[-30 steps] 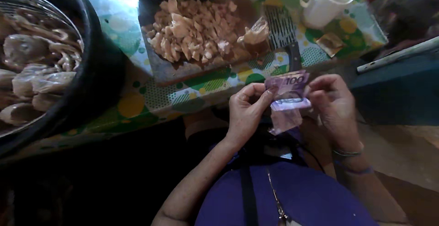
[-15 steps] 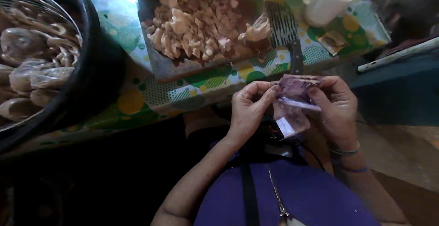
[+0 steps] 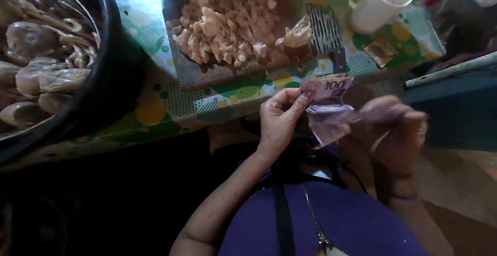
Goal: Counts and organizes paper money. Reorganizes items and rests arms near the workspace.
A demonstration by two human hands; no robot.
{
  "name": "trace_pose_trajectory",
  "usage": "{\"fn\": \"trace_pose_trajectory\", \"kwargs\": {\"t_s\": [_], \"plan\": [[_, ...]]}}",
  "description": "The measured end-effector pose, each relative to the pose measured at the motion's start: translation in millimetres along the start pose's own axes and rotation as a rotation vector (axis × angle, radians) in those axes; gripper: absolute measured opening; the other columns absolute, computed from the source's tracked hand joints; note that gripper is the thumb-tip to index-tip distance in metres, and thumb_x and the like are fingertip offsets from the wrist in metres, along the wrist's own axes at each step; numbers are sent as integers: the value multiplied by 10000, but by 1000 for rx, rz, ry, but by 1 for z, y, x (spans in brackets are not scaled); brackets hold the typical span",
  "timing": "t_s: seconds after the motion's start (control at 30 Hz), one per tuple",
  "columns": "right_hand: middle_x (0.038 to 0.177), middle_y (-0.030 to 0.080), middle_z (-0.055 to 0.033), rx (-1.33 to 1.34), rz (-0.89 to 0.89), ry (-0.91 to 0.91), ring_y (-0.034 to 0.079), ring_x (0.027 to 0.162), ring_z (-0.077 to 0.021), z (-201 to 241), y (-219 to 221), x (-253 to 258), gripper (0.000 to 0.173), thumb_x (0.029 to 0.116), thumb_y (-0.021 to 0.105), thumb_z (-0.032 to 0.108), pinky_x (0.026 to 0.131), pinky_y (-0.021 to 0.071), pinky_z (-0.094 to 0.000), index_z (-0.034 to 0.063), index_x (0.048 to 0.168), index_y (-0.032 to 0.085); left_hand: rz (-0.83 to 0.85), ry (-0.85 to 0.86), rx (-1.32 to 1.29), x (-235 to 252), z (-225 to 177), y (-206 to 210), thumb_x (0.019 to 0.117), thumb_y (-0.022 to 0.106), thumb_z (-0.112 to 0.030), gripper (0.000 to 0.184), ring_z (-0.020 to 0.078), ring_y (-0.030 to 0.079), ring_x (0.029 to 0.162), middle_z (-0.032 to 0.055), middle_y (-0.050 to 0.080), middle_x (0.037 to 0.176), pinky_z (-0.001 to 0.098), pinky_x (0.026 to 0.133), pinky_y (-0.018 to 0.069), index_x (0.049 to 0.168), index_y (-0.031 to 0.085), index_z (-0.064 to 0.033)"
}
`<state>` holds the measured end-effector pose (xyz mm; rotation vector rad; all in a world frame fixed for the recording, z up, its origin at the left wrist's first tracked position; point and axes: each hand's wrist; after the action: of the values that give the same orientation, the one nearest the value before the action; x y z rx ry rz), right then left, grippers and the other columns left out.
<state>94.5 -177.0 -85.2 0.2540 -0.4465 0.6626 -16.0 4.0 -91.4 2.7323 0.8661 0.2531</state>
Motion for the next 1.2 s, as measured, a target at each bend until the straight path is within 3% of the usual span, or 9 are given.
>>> {"fn": "trace_pose_trajectory", "kwargs": {"t_s": [0.07, 0.17, 0.33, 0.5, 0.63, 0.73, 0.87, 1.1, 1.2], "plan": [[779, 699, 159, 41, -11, 43, 648, 693, 21, 2, 0, 2, 388, 1026, 475, 547, 648, 535, -164, 307, 899, 752, 10, 19, -6, 1, -2, 0, 986, 654, -33, 51, -18, 577, 609, -36, 685, 770, 140, 567, 488, 980, 705, -36], [866, 661, 173, -166, -18, 197, 606, 716, 49, 2, 3, 6, 121, 988, 648, 412, 644, 517, -125, 310, 1053, 643, 54, 44, 31, -2, -1, 2, 974, 661, -14, 39, -9, 612, 653, -33, 692, 788, 151, 611, 526, 975, 697, -29], [928, 719, 109, -201, -108, 277, 678, 825, 1, -1, 19, 9, 150, 921, 721, 53, 763, 588, -185, 159, 1026, 704, 71, 22, 36, -7, 2, 5, 961, 682, -20, 33, 11, 641, 684, -19, 706, 805, 176, 639, 553, 980, 709, -23], [1009, 726, 162, -125, -131, 129, 675, 853, 28, -6, 11, 1, 137, 1002, 649, 203, 754, 581, -163, 278, 1038, 758, 21, 31, 28, -4, 2, 2, 975, 665, -27, 39, -16, 576, 618, -33, 683, 777, 142, 572, 490, 974, 704, -31], [782, 711, 135, 114, -22, 103, 659, 683, 9, -5, 1, 0, 350, 1026, 509, 504, 640, 552, -166, 283, 913, 756, 19, 55, 36, -3, 1, 2, 977, 662, -25, 29, -17, 580, 616, -39, 673, 761, 142, 572, 498, 972, 690, -31], [873, 659, 176, -102, -22, 177, 611, 723, 50, -3, 5, 5, 125, 987, 642, 420, 652, 525, -124, 311, 1046, 655, 50, 72, 59, -6, 2, 5, 964, 671, -16, 27, 5, 618, 660, -25, 689, 785, 168, 618, 536, 974, 696, -18], [986, 717, 112, -202, -85, 229, 677, 874, -6, -4, 13, 7, 137, 945, 722, 144, 802, 582, -199, 183, 1071, 686, 72, 48, 47, -10, 3, 8, 954, 687, -12, 48, 19, 652, 708, -11, 709, 820, 188, 671, 567, 994, 711, -11], [1023, 724, 135, -149, -128, 86, 646, 768, 35, -10, 9, 3, 120, 1024, 622, 269, 668, 538, -127, 262, 1107, 708, 29, 73, 48, -5, 3, 2, 967, 673, -20, 29, -13, 585, 636, -30, 685, 791, 141, 584, 495, 985, 696, -25], [1067, 671, 159, -202, -39, 158, 647, 912, 25, -7, 9, 3, 280, 953, 718, 328, 806, 560, -167, 255, 1204, 617, 61, 67, 63, -7, 2, 4, 957, 678, -11, 32, 2, 634, 690, -27, 694, 808, 169, 648, 553, 982, 696, -20]]}}
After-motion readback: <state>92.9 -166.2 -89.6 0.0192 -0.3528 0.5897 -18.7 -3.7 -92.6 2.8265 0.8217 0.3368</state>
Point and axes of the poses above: each hand's wrist, its own x-axis towards the middle knuckle, its own y-axis out of the palm, z = x × y
